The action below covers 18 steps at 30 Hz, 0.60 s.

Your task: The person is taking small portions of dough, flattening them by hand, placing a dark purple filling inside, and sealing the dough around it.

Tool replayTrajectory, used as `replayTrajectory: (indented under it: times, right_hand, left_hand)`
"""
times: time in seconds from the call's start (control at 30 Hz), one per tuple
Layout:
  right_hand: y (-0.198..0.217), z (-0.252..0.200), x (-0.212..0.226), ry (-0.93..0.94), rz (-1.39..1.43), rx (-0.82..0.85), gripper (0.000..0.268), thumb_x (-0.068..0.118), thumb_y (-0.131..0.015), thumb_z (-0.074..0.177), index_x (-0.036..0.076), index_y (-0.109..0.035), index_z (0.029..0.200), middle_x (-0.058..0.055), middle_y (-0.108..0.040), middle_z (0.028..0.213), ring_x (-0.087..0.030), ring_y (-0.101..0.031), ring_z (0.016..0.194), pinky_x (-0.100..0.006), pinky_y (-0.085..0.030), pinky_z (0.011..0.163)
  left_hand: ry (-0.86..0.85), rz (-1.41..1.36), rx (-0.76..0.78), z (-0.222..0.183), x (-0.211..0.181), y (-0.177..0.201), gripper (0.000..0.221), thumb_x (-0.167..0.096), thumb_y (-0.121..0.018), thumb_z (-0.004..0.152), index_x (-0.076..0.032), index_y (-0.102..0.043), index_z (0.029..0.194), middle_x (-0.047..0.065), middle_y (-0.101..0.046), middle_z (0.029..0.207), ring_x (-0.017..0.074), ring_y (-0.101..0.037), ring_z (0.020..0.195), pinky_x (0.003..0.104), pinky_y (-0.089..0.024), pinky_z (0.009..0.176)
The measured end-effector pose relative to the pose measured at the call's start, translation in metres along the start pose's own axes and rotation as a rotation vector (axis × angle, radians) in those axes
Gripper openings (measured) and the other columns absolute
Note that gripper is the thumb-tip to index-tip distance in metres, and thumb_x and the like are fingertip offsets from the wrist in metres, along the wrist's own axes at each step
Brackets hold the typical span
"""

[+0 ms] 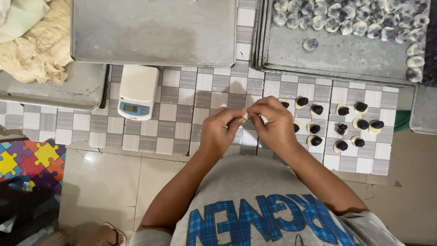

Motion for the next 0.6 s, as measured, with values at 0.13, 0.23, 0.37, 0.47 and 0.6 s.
replayTrajectory:
  times: [0.13,0.23,0.37,0.47,0.6]
  right_hand:
    - [-0.003,-0.002,0.026,0.2,-0.182,0.031,0.018,-0.011,-0.064,0.074,0.001,-0.07,0.086,-0.012,-0.067,0.081,-0.028,-0.066,0.073,-0.032,-0.054,0.064]
    - [0.002,-0.005,0.022,0.155,-0.084,-0.009,0.026,-0.011,-0.061,0.075,0.0,-0.07,0.097,-0.014,-0.066,0.078,-0.03,-0.065,0.071,-0.035,-0.054,0.063]
    - [-0.004,-0.014,-0.01,-0.134,0.179,0.083,0.031,-0.001,-0.071,0.076,0.002,-0.065,0.106,-0.015,-0.06,0.088,-0.024,-0.061,0.073,-0.034,-0.052,0.063]
    - [-0.015,-0.017,-0.024,-0.17,0.157,0.084,0.021,-0.002,-0.072,0.074,0.006,-0.071,0.093,-0.01,-0.065,0.083,-0.021,-0.062,0.07,-0.029,-0.05,0.061]
    - [-0.028,-0.017,-0.027,0.014,-0.239,0.121,0.021,-0.007,-0.062,0.079,0.001,-0.07,0.096,-0.018,-0.063,0.096,-0.031,-0.067,0.075,-0.036,-0.055,0.061]
  left_hand:
    - [-0.015,-0.036,0.009,0.002,0.005,0.002,0.03,0.001,-0.073,0.075,-0.003,-0.066,0.104,0.014,-0.065,0.085,0.0265,-0.067,0.071,0.031,-0.057,0.054]
    - [0.057,-0.133,0.0,-0.003,0.018,-0.001,0.024,0.002,-0.073,0.073,-0.004,-0.07,0.095,0.011,-0.065,0.079,0.024,-0.068,0.069,0.028,-0.057,0.053]
    - [0.132,-0.341,-0.053,-0.01,0.027,-0.005,0.024,0.002,-0.074,0.074,-0.005,-0.07,0.096,0.008,-0.061,0.079,0.0154,-0.067,0.074,0.023,-0.057,0.055]
    - [0.166,-0.308,-0.052,-0.015,0.034,-0.009,0.027,0.004,-0.071,0.077,-0.005,-0.069,0.102,0.012,-0.061,0.081,0.0194,-0.066,0.077,0.026,-0.057,0.057]
    - [0.319,-0.315,0.084,-0.016,0.012,-0.005,0.038,0.011,-0.054,0.083,0.007,-0.052,0.121,0.035,-0.056,0.111,0.045,-0.057,0.101,0.047,-0.054,0.081]
Point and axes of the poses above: each hand's wrist, its own z-axis towards the middle knuckle, its own y-axis out of the back of the hand, x = y × z, the point moved 1 cm from there along z, towards the middle knuckle
